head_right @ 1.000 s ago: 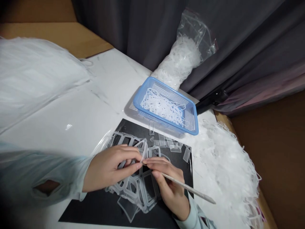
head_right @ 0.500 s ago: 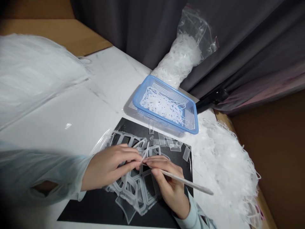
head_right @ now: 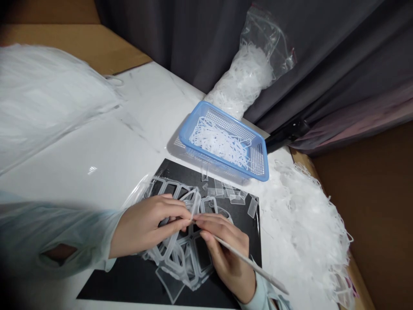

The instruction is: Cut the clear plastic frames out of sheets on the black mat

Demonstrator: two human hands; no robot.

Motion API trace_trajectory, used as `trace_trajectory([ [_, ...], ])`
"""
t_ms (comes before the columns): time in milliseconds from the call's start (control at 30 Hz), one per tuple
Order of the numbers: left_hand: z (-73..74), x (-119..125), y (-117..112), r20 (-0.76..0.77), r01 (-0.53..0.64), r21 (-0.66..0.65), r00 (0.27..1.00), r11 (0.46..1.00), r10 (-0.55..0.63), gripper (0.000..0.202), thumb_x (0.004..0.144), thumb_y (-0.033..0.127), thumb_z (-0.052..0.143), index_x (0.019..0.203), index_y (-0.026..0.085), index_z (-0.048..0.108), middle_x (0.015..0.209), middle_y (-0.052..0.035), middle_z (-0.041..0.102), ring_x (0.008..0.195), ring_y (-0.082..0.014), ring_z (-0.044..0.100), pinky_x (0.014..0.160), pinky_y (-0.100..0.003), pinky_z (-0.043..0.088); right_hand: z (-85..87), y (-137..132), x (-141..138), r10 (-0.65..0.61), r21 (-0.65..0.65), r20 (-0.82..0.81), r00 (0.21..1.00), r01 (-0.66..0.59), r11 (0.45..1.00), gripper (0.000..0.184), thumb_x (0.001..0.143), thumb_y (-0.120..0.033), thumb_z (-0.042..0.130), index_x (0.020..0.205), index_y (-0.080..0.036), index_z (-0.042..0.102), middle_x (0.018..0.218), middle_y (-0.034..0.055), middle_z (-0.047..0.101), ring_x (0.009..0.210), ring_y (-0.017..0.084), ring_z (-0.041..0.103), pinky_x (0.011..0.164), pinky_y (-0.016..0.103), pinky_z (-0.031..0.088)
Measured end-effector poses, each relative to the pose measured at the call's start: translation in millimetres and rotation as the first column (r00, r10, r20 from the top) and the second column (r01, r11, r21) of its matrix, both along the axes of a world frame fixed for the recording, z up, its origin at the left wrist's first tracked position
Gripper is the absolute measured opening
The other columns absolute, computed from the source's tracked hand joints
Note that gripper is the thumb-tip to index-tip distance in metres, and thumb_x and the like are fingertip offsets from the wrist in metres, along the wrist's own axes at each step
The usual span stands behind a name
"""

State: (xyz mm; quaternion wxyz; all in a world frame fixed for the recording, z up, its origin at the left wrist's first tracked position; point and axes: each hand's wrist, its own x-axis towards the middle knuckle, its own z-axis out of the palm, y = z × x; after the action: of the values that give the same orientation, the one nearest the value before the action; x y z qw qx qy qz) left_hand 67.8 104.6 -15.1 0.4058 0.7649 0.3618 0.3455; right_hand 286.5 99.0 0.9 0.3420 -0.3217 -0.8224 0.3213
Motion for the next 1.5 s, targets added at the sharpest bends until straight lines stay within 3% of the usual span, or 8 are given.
trace_trajectory([
  [367,2.7,1,1,-0.025,-0.038,-0.009,0.999,0.999,0.038,0.022,0.092,0.021,0.05,0.075,0.019,0.063,0.067,0.0044,0.059,0.065,-0.01,0.053,0.072,-0.024,0.038,5.0,-2,-5,0.027,0.06,0.012,1.0,-0.028,0.998,0.032,0.091,-0.002,0.053,0.118,-0.019,0.06,0.112,0.01,0.067,0.106,0.022,0.062,0.092,0.038,0.052],
  [633,10.8,2,-3,0.041,-0.135,-0.148,0.989,0.98,0.142,0.01,0.083,0.019,0.058,0.074,0.018,0.063,0.061,0.0063,0.057,0.053,-0.0053,0.05,0.06,-0.018,0.04,8.1,-1,-2,0.075,0.113,0.046,0.996,-0.08,0.99,0.032,0.092,-0.003,0.052,0.121,-0.017,0.059,0.112,0.0115,0.066,0.107,0.023,0.062,0.092,0.041,0.052],
  [767,12.0,2,-2,0.068,-0.131,-0.139,0.988,0.982,0.142,0.01,0.079,0.013,0.056,0.071,0.017,0.06,0.061,0.0064,0.056,0.052,-0.0046,0.049,0.057,-0.016,0.039,10.8,0,-6,0.08,0.156,0.063,0.995,-0.089,0.984,0.031,0.093,-0.006,0.052,0.122,-0.017,0.059,0.112,0.0121,0.067,0.105,0.022,0.064,0.09,0.04,0.054],
  [967,10.4,1,0,0.064,-0.096,-0.095,0.993,0.991,0.102,0.011,0.076,0.008,0.056,0.069,0.017,0.057,0.062,0.0068,0.054,0.053,-0.0043,0.047,0.057,-0.015,0.038,10.8,-1,-7,0.069,0.116,0.067,0.995,-0.076,0.99,0.031,0.093,-0.007,0.053,0.12,-0.019,0.06,0.11,0.0116,0.068,0.104,0.023,0.064,0.089,0.041,0.054],
  [1267,9.7,3,0,0.053,-0.096,-0.09,0.994,0.991,0.101,0.012,0.078,0.009,0.055,0.069,0.017,0.059,0.061,0.0061,0.054,0.054,-0.0048,0.047,0.058,-0.016,0.038,0.9,-2,-3,-0.063,0.008,-0.005,0.998,0.063,0.998,0.021,0.092,-0.011,0.054,0.107,-0.02,0.066,0.105,0.0091,0.071,0.102,0.024,0.066,0.093,0.043,0.052],
  [1500,8.3,3,0,0.046,-0.082,-0.066,0.995,0.994,0.085,0.012,0.079,0.009,0.056,0.07,0.017,0.059,0.061,0.0061,0.054,0.055,-0.0049,0.048,0.059,-0.015,0.038,3.5,-1,-2,-0.019,-0.001,0.022,1.0,0.019,1.0,0.023,0.092,-0.009,0.055,0.109,-0.02,0.066,0.104,0.0095,0.071,0.103,0.024,0.066,0.089,0.042,0.055],
])
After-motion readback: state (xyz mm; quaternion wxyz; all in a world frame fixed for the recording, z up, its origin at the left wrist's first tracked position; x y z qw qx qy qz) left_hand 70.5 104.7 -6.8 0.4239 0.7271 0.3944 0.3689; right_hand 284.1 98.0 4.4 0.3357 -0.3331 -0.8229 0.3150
